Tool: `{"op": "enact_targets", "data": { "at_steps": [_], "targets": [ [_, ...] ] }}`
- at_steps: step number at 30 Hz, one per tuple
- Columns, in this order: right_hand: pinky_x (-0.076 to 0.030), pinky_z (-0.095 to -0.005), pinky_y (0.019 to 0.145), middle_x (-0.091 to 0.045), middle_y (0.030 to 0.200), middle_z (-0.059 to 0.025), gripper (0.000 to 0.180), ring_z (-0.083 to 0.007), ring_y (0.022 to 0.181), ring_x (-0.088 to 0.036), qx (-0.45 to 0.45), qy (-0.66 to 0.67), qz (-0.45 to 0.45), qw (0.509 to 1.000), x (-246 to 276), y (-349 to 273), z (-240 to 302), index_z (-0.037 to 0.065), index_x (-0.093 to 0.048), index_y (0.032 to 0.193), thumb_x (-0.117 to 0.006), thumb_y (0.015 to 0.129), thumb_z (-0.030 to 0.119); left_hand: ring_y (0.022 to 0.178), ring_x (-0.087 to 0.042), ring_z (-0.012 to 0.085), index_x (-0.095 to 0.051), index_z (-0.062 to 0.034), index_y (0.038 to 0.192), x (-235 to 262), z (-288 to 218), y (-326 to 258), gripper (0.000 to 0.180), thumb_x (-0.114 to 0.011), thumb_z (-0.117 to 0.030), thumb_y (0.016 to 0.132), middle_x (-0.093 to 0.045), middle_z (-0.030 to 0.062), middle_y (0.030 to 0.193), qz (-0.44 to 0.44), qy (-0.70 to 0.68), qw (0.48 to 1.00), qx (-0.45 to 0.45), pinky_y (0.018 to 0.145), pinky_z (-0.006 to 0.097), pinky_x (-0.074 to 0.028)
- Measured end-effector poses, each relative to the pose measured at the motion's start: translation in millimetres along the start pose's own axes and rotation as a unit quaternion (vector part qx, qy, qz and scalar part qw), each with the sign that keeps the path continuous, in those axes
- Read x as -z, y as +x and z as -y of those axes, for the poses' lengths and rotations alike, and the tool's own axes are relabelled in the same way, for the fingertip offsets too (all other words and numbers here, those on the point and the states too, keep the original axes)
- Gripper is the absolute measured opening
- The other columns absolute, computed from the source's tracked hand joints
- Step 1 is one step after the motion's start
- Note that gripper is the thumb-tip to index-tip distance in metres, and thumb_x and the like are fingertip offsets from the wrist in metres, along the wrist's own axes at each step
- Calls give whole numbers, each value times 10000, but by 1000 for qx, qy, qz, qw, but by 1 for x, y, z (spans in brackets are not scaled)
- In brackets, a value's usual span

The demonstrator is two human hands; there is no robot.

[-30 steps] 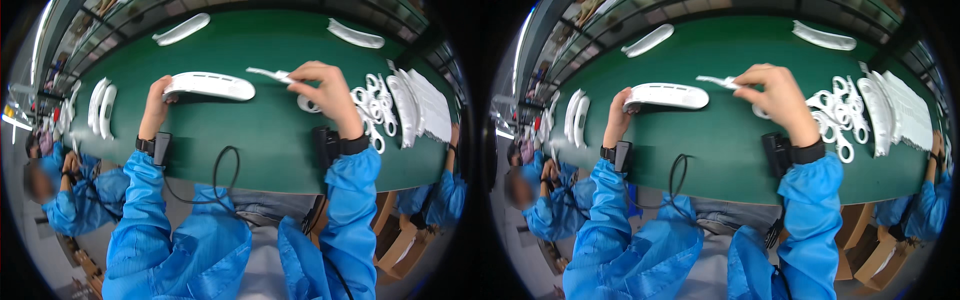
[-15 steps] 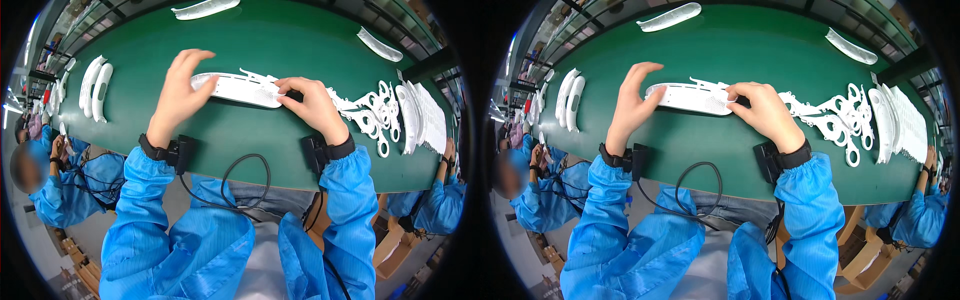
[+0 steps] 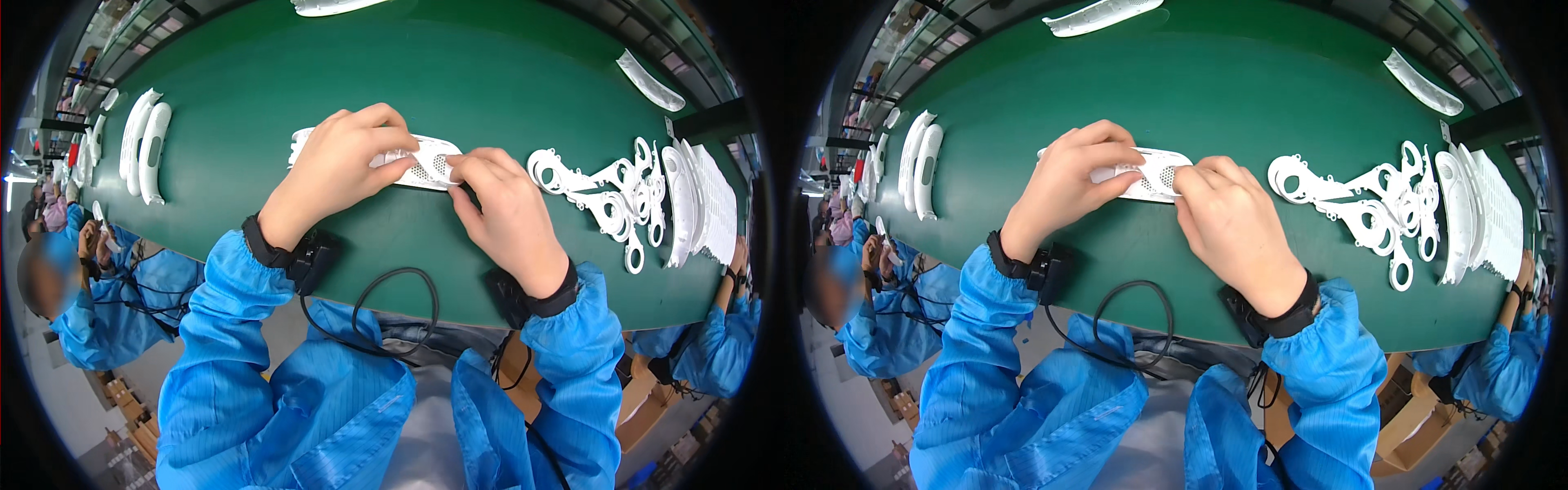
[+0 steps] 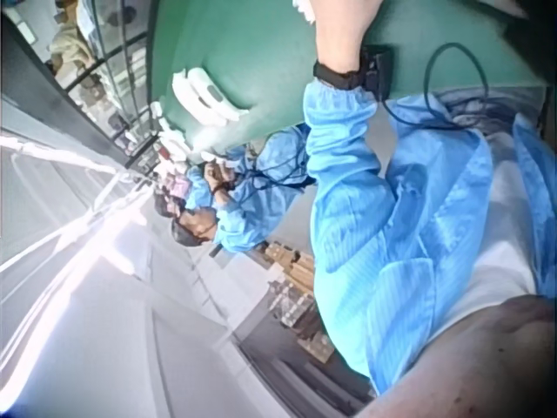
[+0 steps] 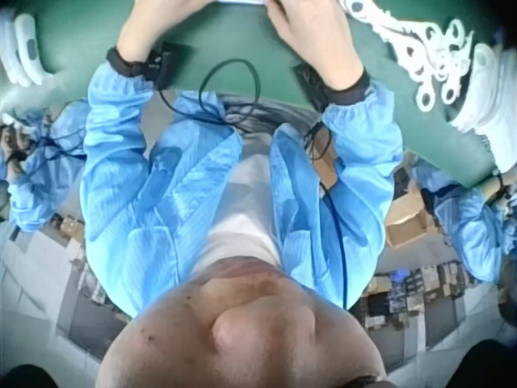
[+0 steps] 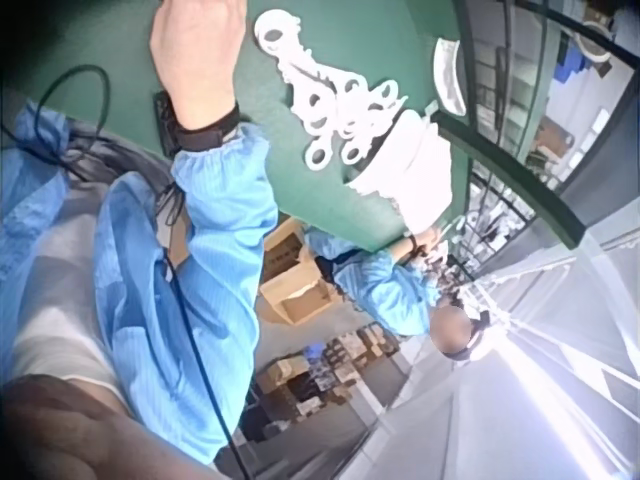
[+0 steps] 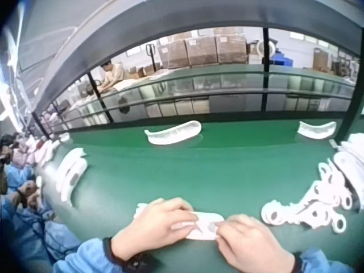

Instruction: Assembling white plastic housing parts at a factory workbench.

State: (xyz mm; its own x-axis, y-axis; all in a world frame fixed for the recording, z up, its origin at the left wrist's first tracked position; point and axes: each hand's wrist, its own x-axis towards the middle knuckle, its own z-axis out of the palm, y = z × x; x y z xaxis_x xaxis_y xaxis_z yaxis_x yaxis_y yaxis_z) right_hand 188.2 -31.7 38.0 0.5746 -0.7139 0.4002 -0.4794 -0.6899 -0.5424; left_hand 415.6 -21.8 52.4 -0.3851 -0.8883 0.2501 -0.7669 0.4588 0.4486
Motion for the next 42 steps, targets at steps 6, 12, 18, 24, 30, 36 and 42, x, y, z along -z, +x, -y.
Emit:
{"op": "enact_targets", "data": {
  "at_steps": [6, 12, 18, 24, 30, 36, 42],
  "targets": [
    [-491, -390, 843, -648, 1029, -107, 237, -296, 1022, -562, -7, -47, 34, 998, -5, -3, 12, 8, -583, 968, -678, 751, 6, 808, -637, 233, -733, -112, 915, -3, 0, -1, 189, -781, -112, 732, -657, 30, 939, -16, 15, 1000, -3, 719, 331, -497],
    [-511, -389, 818, -592, 1154, -134, 226, -307, 953, -579, -14, 32, 1, 999, -5, 0, 10, 21, -576, 949, -690, 754, 7, 791, -634, 223, -728, -111, 898, -2, 3, -1, 160, -766, -91, 744, -657, 16, 936, -14, -25, 1000, 11, 699, 323, -492],
    [-518, -386, 807, -630, 1077, -135, 197, -327, 963, -598, 28, 27, -10, 999, 8, 6, -1, 18, -583, 902, -706, 749, 2, 820, -665, 235, -718, -53, 936, -2, 9, 2, 177, -711, 7, 770, -680, 77, 938, -38, -148, 988, 29, 693, 322, -529],
    [-516, -396, 820, -667, 1045, -151, 157, -325, 996, -605, -12, 63, 12, 998, 2, 2, -5, 8, -581, 887, -697, 781, 3, 816, -674, 247, -711, -17, 976, 0, 9, 4, 186, -679, 34, 800, -685, 102, 929, -4, -144, 989, 21, 689, 324, -538],
    [-476, -432, 912, -668, 1051, -164, 242, -374, 1111, -552, -81, 71, 40, 993, -7, 2, 14, -28, -587, 994, -678, 785, 50, 797, -669, 254, -705, -14, 959, -3, 10, 4, 185, -689, 29, 780, -679, 97, 908, -22, -134, 990, 37, 671, 324, -528],
    [-363, -430, 916, -677, 988, -121, 352, -310, 1082, -537, -138, 54, 96, 984, 4, 11, 21, -9, -602, 1073, -699, 770, 140, 881, -644, 261, -707, -65, 978, 7, -1, 5, 259, -755, -130, 733, -650, 72, 1049, 34, -31, 998, 30, 762, 347, -509],
    [-359, -436, 941, -683, 1021, -99, 343, -283, 1096, -538, -75, 46, 104, 991, 6, 3, 11, 0, -614, 1078, -697, 778, 144, 986, -622, 277, -682, -102, 1076, 10, 2, 0, 408, -784, -175, 688, -612, 93, 1165, 56, 60, 992, -97, 808, 382, -501]
  ]
}}
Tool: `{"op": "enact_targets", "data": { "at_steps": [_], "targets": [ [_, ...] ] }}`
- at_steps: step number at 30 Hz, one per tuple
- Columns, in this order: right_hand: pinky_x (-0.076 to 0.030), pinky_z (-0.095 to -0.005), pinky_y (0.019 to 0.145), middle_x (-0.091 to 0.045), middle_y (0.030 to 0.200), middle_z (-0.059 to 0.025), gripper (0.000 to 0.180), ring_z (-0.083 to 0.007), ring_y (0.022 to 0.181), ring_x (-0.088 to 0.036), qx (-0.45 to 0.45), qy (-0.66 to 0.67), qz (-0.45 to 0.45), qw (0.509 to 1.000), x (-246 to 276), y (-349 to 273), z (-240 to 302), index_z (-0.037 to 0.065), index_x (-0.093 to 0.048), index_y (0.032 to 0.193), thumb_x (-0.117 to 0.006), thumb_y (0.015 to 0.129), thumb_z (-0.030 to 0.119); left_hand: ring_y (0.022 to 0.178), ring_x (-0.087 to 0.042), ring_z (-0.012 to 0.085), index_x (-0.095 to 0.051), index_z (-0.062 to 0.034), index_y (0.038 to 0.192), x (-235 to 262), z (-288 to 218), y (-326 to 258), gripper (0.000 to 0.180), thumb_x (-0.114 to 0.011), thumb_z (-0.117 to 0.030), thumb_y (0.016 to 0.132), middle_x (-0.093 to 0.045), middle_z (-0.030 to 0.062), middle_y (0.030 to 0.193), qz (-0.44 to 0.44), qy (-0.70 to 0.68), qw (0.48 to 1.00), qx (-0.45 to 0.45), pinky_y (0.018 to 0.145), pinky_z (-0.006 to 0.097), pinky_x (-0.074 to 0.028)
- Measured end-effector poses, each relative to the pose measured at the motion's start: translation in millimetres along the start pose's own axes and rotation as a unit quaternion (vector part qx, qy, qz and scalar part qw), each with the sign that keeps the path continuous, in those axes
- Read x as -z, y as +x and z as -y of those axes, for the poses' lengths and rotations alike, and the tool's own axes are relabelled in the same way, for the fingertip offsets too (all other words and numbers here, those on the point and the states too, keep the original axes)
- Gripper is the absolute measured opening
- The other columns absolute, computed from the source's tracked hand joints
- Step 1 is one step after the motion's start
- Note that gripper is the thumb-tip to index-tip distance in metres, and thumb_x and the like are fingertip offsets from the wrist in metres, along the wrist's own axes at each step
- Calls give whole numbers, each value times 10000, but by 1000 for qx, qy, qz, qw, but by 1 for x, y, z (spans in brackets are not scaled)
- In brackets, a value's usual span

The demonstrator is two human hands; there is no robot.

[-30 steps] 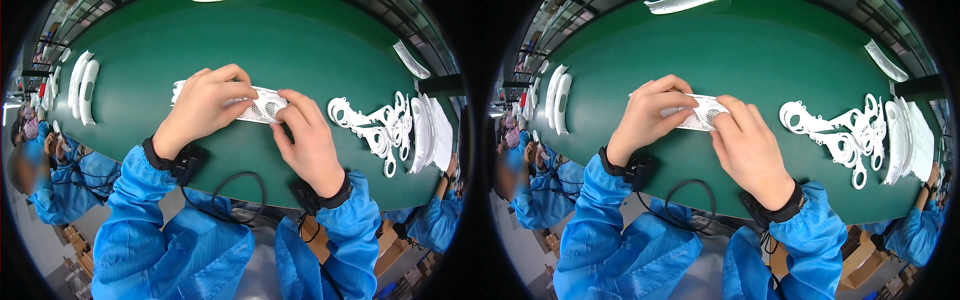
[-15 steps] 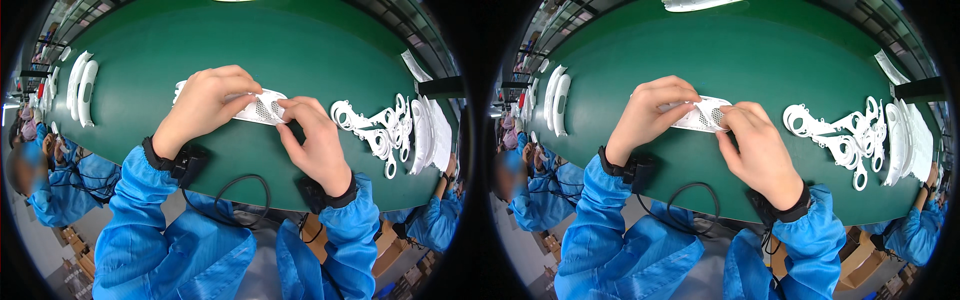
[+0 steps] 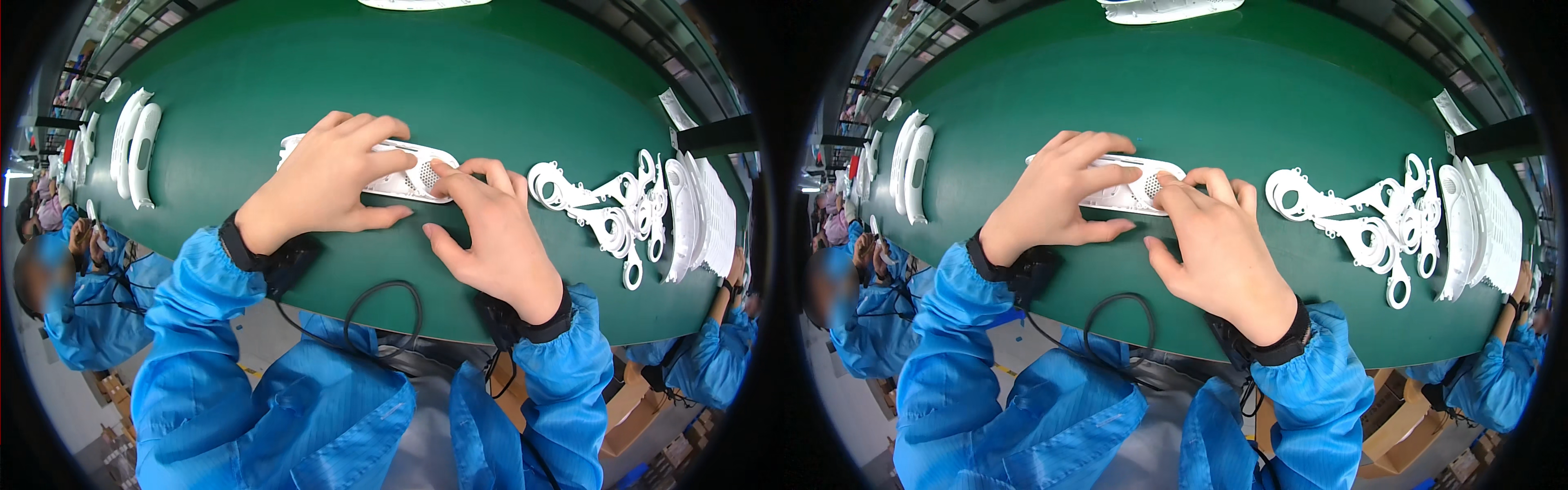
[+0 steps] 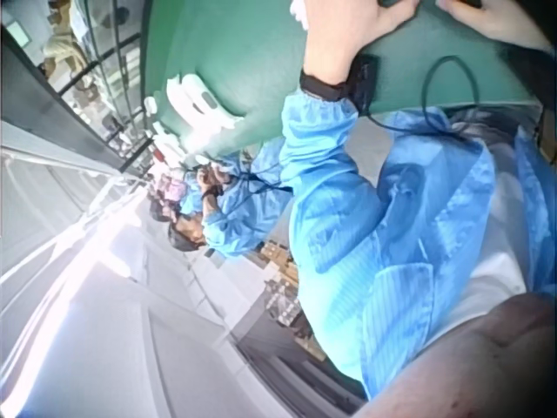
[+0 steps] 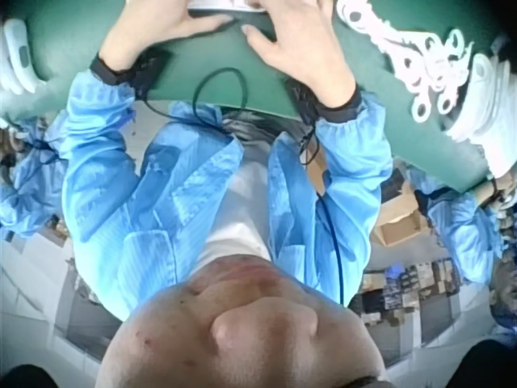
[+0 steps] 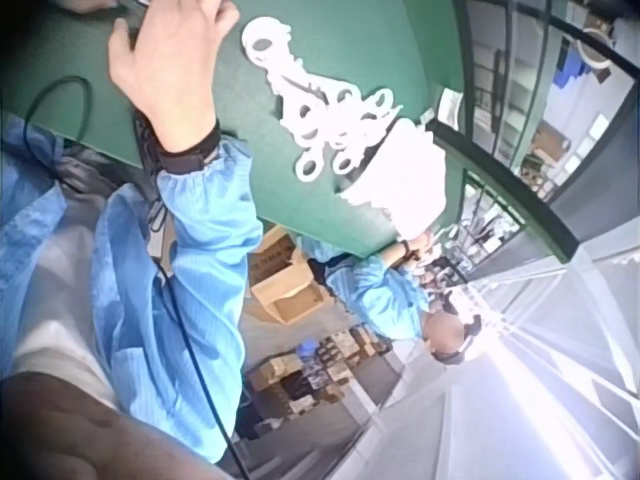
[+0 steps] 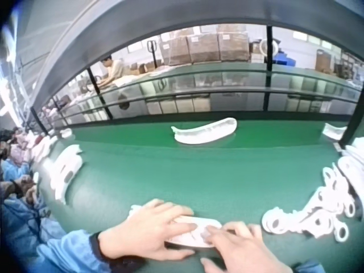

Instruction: Assembling white plastic housing parts at a factory workbench.

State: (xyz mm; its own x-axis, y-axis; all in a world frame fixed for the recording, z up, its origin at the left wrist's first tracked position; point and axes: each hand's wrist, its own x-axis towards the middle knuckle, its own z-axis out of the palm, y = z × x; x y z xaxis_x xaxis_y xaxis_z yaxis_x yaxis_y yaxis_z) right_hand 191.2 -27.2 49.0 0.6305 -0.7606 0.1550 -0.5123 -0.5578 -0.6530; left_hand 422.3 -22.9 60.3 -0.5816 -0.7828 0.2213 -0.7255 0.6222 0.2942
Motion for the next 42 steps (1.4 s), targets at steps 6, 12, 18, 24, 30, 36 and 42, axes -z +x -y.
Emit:
{"op": "enact_targets", "data": {
  "at_steps": [6, 12, 18, 24, 30, 36, 42],
  "targets": [
    [-391, -405, 960, -670, 1175, -92, 403, -279, 1126, -553, 78, 16, 19, 997, -1, -1, -13, 23, -634, 1188, -684, 812, 161, 983, -625, 295, -653, -100, 1144, -7, 8, 0, 578, -807, -106, 587, -614, 121, 1173, 16, 54, 997, -51, 825, 411, -517],
    [-428, -393, 952, -646, 1226, -87, 387, -253, 1194, -539, 99, -90, -15, 991, -9, -5, -6, 5, -657, 1153, -684, 792, 140, 936, -630, 299, -644, -42, 1137, -11, 11, -2, 631, -822, -101, 535, -611, 139, 1164, -2, 62, 994, -87, 774, 404, -533],
    [-429, -404, 970, -590, 1302, -140, 456, -263, 1273, -502, 126, -106, 20, 986, -15, -13, -4, -46, -624, 1173, -690, 754, 121, 918, -636, 299, -667, -47, 1117, -15, 10, -7, 611, -828, -98, 530, -619, 147, 1154, -9, 66, 993, -96, 758, 404, -531],
    [-433, -411, 970, -592, 1294, -157, 504, -287, 1279, -504, 110, -79, 5, 991, -14, -9, -5, -51, -597, 1204, -699, 743, 127, 902, -646, 291, -721, -72, 1066, -5, 16, 1, 508, -804, -63, 565, -655, 122, 1092, 11, -8, 999, -31, 755, 383, -530],
    [-448, -420, 946, -624, 1217, -137, 421, -307, 1205, -538, 109, -66, -90, 988, 0, -7, -13, -13, -610, 1164, -682, 770, 116, 941, -653, 311, -727, -72, 1060, 5, 12, 14, 461, -764, -42, 601, -656, 130, 1110, 43, -13, 999, 22, 786, 388, -533],
    [-463, -425, 902, -647, 1113, -114, 339, -311, 1123, -544, -47, -157, -184, 969, 51, -5, -52, 46, -655, 1101, -697, 779, 145, 942, -652, 330, -705, -103, 1097, 34, 82, 62, 423, -761, -122, 678, -659, 115, 1100, -101, 148, 983, 41, 825, 397, -539],
    [-474, -437, 840, -638, 929, -122, 228, -298, 1013, -583, -121, -175, -115, 970, 51, -11, -74, 46, -680, 960, -727, 761, 146, 1077, -604, 328, -698, -106, 1138, 11, 202, 116, 388, -729, -102, 751, -609, 122, 1225, -96, 222, 967, 74, 919, 391, -486]
  ]
}}
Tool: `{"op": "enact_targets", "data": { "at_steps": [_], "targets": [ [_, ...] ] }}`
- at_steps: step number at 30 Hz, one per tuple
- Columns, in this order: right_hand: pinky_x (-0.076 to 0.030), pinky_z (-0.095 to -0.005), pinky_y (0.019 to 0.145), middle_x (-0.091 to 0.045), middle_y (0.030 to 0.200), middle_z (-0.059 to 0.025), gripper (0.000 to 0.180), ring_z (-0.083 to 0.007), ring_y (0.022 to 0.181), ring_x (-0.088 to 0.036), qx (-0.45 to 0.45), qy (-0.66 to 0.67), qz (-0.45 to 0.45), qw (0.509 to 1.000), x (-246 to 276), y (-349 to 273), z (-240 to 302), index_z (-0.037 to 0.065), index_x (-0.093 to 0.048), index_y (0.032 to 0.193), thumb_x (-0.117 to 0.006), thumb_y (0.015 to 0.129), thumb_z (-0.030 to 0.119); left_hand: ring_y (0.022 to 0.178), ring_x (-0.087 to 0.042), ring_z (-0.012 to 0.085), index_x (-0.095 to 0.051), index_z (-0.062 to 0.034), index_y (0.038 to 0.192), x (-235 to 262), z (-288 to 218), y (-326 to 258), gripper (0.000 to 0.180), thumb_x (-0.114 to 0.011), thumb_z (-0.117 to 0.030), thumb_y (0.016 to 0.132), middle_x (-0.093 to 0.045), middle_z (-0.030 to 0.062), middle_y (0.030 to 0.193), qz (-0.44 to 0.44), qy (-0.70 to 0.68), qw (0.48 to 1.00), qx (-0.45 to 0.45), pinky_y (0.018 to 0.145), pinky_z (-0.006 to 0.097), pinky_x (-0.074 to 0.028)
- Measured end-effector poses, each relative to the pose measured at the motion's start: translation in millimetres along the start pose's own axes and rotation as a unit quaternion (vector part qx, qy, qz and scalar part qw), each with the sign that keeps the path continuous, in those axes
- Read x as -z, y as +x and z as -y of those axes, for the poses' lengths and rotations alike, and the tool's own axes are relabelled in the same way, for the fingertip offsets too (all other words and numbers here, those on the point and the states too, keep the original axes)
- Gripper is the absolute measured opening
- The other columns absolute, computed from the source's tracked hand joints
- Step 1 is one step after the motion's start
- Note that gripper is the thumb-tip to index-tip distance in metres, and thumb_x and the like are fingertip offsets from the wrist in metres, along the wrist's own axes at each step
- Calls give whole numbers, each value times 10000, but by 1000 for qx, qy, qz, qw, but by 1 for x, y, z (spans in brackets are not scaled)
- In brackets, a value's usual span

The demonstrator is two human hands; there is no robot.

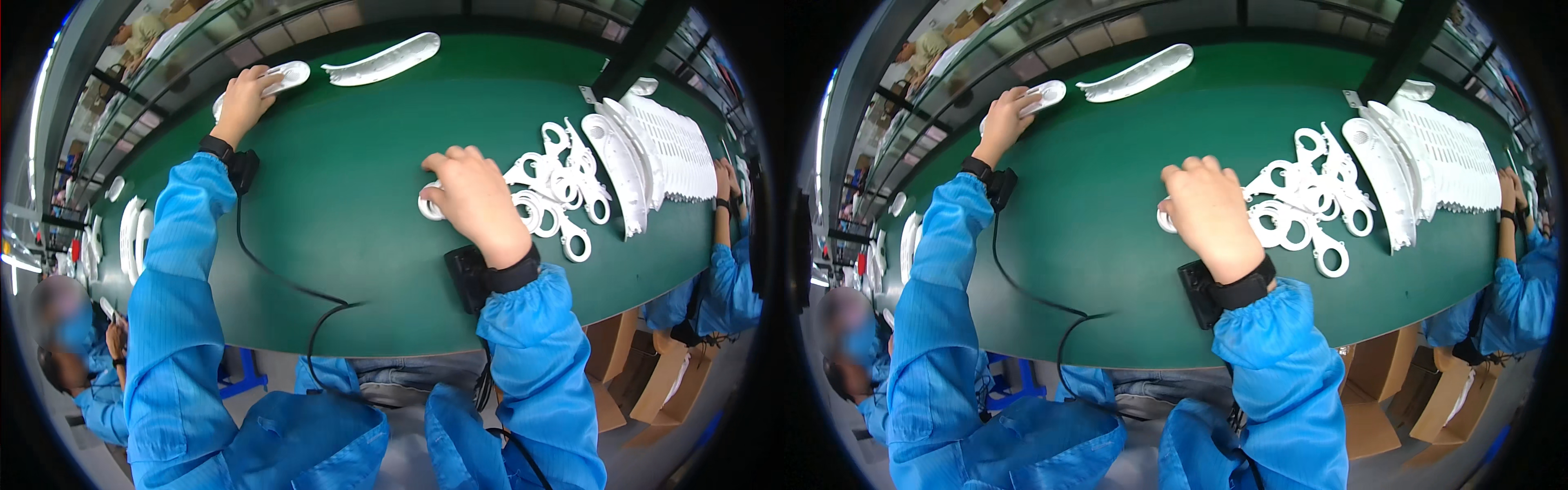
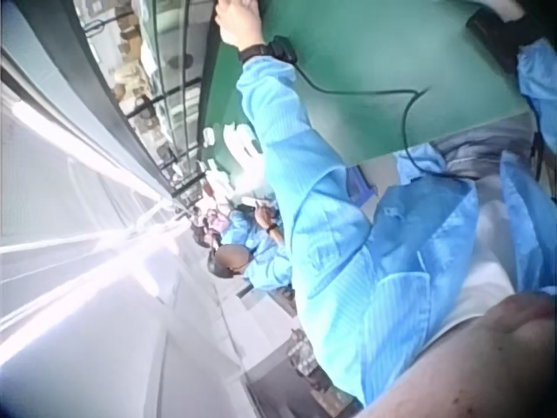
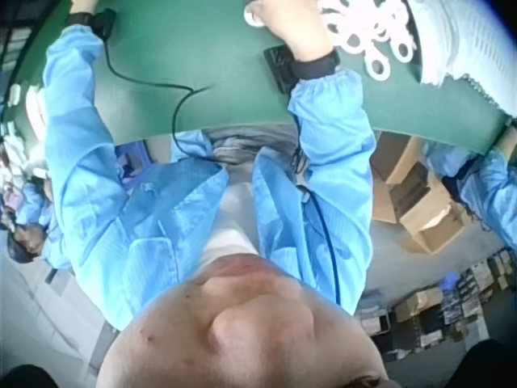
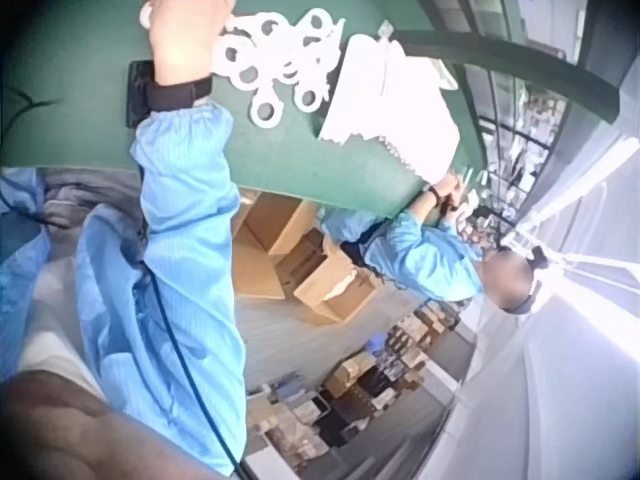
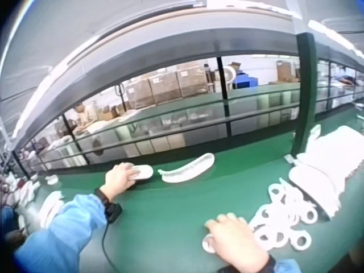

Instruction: Assembling white plastic housing parts at a factory workbench.

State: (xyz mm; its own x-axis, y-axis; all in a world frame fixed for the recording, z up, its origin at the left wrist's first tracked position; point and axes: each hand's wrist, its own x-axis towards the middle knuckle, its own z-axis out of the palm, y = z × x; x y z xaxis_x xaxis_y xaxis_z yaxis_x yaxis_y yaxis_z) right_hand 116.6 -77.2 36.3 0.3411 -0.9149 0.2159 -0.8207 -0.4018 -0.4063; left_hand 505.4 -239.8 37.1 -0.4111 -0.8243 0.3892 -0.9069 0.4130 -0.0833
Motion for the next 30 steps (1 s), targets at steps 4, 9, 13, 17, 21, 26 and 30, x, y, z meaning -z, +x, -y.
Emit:
{"op": "enact_targets", "data": {
  "at_steps": [4, 9, 13, 17, 21, 26, 30],
  "targets": [
    [-511, -449, 746, -632, 864, -138, 143, -335, 875, -632, 30, 80, -20, 996, 7, 2, 1, 45, -659, 895, -699, 795, 140, 1238, -482, 282, -703, -155, 1124, -16, -16, 30, 369, -699, -255, 769, -543, 86, 1294, 73, 82, 994, -27, 1038, 456, -355],
    [-507, -490, 697, -660, 816, -196, 89, -401, 780, -644, -67, 248, -75, 964, 26, 11, 17, 21, -587, 922, -581, 873, 95, 1210, -501, 295, -637, -135, 1170, -15, -75, 68, 502, -637, -491, 815, -590, 72, 1230, -71, 6, 997, -17, 1006, 474, -336],
    [-515, -464, 709, -677, 848, -196, 148, -392, 799, -653, -87, 265, -78, 957, 22, 14, 11, 32, -631, 965, -534, 856, 52, 1125, -602, 290, -566, -166, 1308, -45, -147, 106, 564, -625, -501, 858, -680, 125, 1123, -15, -62, 998, 26, 987, 479, -338],
    [-537, -395, 723, -703, 873, -182, 239, -350, 741, -672, -67, 298, -85, 948, 9, 20, 1, 39, -731, 947, -516, 843, 50, 953, -663, 375, -693, -101, 1090, -62, -151, 121, 314, -582, -323, 896, -703, 191, 966, -17, -168, 982, 90, 855, 484, -470],
    [-514, -316, 629, -705, 755, -170, 276, -224, 631, -668, -131, 353, -50, 925, 10, 20, -9, 31, -748, 990, -520, 837, 54, 935, -627, 283, -644, -36, 1110, -15, -135, 103, 330, -585, -283, 900, -660, 191, 966, -64, -179, 976, 101, 826, 373, -490],
    [-494, -322, 593, -677, 673, -160, 257, -210, 582, -644, -190, 285, -63, 937, 11, 20, 1, 2, -744, 953, -526, 831, 63, 640, -598, 276, -652, 31, 870, 63, -88, 7, 338, -601, -302, 883, -603, 188, 692, -18, -167, 982, 92, 633, 377, -475],
    [-512, -340, 628, -670, 672, -172, 259, -255, 599, -655, -144, 201, -51, 968, -2, 21, 14, -7, -741, 945, -545, 804, 86, 594, -574, 211, -672, 21, 800, 84, -79, -92, 364, -640, -338, 852, -606, 128, 645, 159, -258, 933, 195, 596, 349, -466]
  ]
}}
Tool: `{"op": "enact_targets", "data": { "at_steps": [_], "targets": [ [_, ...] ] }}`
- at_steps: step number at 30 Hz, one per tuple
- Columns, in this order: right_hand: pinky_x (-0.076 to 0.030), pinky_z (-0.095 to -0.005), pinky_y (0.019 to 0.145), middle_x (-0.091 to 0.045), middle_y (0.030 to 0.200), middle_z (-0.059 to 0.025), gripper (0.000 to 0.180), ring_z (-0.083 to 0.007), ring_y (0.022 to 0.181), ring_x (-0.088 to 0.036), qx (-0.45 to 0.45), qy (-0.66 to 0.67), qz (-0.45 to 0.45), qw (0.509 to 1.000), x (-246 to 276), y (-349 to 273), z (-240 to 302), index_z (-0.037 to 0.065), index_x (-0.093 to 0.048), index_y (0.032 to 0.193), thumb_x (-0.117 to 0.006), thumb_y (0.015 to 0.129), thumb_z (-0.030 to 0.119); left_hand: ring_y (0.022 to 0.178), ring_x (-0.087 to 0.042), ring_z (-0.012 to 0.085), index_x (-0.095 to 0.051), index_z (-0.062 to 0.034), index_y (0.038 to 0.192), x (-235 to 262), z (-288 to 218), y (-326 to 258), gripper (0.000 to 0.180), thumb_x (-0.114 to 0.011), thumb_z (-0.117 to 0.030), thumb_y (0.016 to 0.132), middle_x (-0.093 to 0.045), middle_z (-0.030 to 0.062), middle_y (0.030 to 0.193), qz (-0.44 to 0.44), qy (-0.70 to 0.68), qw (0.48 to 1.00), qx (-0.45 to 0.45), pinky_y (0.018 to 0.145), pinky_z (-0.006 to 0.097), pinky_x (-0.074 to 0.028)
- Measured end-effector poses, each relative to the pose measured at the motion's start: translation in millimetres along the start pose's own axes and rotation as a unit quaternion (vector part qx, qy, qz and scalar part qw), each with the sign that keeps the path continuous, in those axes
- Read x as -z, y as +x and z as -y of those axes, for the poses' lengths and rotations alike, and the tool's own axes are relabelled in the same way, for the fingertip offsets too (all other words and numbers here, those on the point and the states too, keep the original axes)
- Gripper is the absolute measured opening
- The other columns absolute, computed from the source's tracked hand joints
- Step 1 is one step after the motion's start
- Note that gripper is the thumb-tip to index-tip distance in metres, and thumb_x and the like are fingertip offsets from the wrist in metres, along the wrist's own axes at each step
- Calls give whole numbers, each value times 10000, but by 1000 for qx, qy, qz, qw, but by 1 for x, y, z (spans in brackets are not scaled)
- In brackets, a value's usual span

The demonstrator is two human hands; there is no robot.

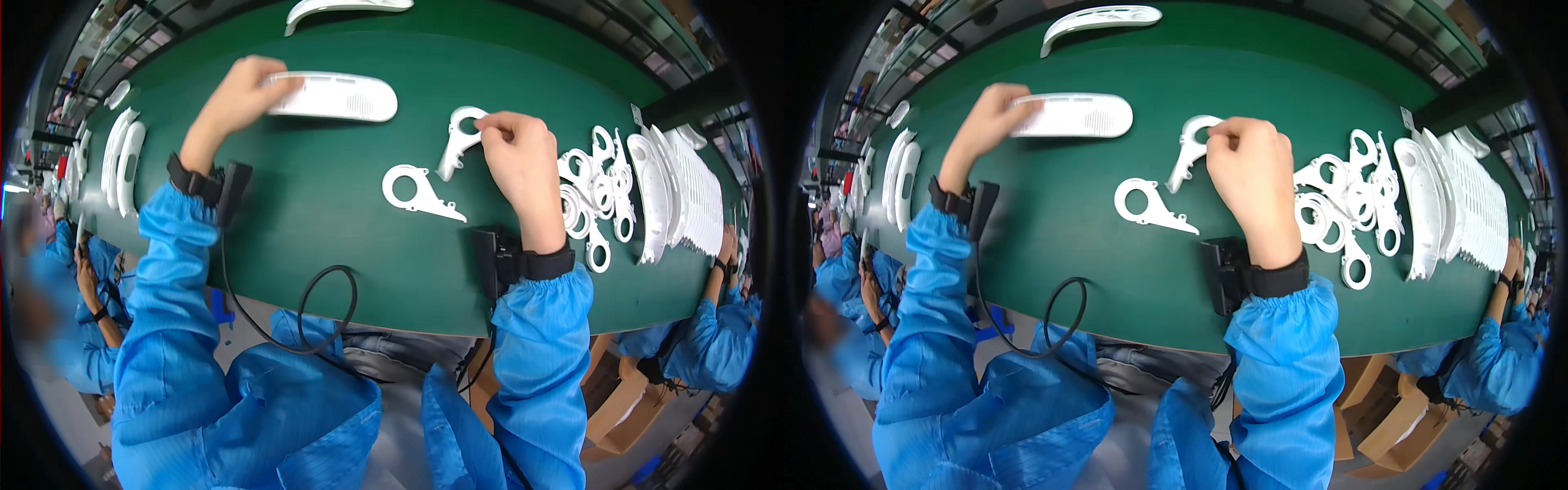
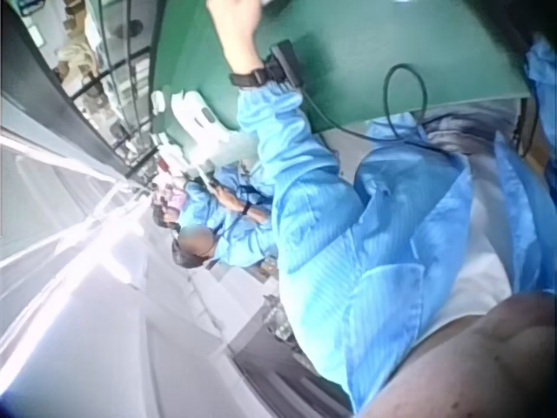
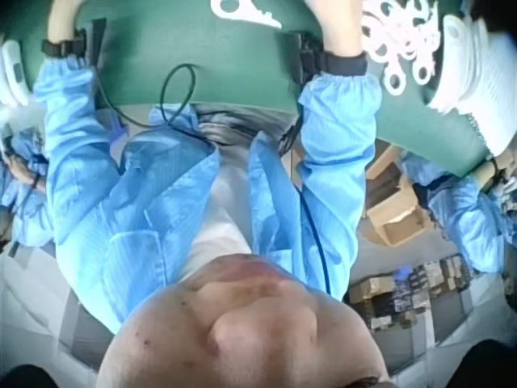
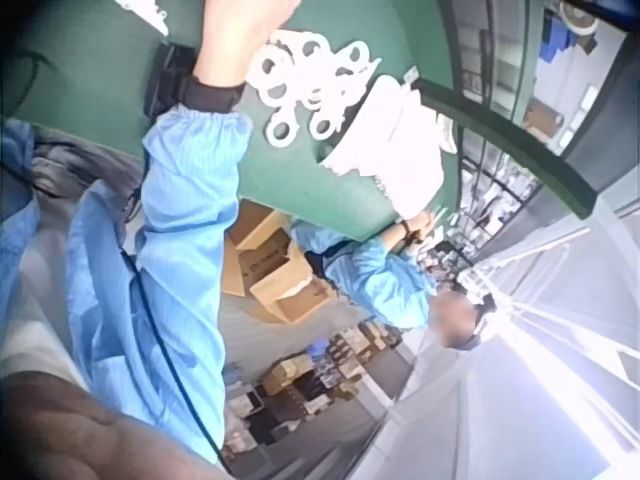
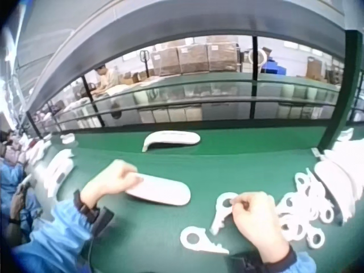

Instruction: Assembling white plastic housing parts at a factory workbench.

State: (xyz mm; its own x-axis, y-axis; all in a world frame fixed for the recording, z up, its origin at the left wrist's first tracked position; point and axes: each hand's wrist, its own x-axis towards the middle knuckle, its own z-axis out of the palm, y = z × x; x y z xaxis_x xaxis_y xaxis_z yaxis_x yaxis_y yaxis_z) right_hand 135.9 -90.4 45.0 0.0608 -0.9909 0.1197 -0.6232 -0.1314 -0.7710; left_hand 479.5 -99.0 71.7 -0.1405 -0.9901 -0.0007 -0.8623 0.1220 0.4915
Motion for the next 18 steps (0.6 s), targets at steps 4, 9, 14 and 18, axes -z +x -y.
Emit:
{"op": "enact_targets", "data": {
  "at_steps": [4, 9, 14, 18],
  "targets": [
    [-516, -317, 653, -663, 697, -142, 265, -213, 617, -639, 55, -58, 75, 994, 5, -5, -6, -10, -730, 985, -611, 760, 62, 584, -451, 106, -586, 37, 735, -38, 6, -43, 381, -636, -308, 888, -473, 35, 588, -40, -108, 993, -1, 527, 307, -373],
    [-478, -288, 636, -642, 800, -101, 220, -154, 644, -555, 85, -80, 92, 989, -4, -2, -7, -12, -718, 980, -711, 761, 15, 584, -532, 148, -656, 44, 817, -35, -5, -48, 396, -664, -348, 874, -545, 88, 596, 5, -112, 994, 0, 565, 304, -422],
    [-489, -311, 787, -663, 909, -91, 105, -234, 852, -620, 193, -100, -2, 976, -9, 4, -4, 15, -717, 890, -714, 788, 38, 744, -613, 205, -659, 28, 960, -33, -8, -59, 314, -730, -232, 799, -626, 124, 798, -89, -88, 989, -79, 693, 319, -490],
    [-496, -332, 855, -698, 1012, -126, 92, -245, 938, -646, 182, -1, -10, 983, -14, -4, 10, 5, -692, 884, -717, 803, 40, 947, -627, 278, -659, -17, 1087, -41, -21, -58, 404, -763, -78, 702, -633, 136, 1028, -208, -93, 941, -251, 818, 349, -509]
  ]
}}
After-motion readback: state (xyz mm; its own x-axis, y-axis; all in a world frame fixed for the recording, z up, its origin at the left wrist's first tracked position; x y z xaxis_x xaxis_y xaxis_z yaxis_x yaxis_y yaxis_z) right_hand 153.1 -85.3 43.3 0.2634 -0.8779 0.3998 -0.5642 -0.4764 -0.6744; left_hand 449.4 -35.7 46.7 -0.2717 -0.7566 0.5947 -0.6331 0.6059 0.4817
